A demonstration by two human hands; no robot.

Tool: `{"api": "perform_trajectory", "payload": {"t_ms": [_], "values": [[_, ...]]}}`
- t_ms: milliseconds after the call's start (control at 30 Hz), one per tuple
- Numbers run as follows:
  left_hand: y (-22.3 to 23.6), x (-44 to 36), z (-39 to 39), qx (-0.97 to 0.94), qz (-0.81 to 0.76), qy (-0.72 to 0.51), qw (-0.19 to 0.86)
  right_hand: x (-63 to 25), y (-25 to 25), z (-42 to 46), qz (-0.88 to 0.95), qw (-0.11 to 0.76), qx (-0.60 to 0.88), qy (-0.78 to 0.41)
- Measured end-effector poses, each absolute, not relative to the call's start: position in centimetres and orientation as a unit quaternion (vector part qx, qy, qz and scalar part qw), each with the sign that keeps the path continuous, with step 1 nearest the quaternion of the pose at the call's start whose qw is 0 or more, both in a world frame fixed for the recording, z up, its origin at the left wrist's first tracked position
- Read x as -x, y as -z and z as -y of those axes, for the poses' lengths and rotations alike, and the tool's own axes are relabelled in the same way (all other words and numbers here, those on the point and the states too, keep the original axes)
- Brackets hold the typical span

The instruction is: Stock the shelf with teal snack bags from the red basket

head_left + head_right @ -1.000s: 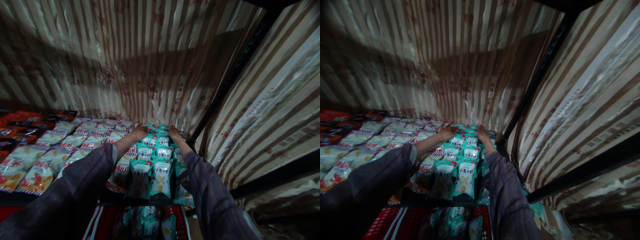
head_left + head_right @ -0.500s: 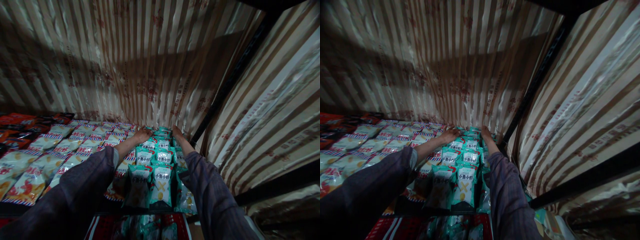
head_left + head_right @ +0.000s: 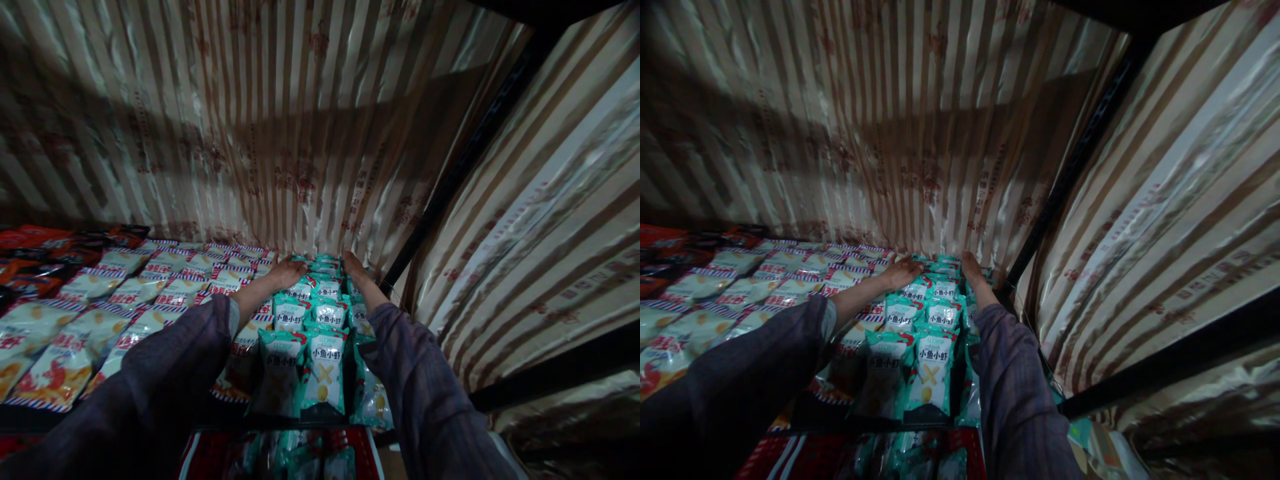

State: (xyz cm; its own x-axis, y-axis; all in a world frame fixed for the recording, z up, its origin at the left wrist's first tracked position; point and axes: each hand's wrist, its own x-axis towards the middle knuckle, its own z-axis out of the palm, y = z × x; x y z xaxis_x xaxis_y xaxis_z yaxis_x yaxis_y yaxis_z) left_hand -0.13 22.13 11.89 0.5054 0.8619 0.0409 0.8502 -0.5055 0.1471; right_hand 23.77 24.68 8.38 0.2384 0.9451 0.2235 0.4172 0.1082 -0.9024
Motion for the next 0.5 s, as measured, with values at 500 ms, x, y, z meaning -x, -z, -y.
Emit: {"api": "perform_trajectory", "payload": {"t_ms": [500], "values": [[-11.6, 0.8, -23.4, -0.845, -0.523, -0.105, 0.037, -22.2, -10.3, -23.5, 0.571, 0.433, 0.66, -0.226]]}}
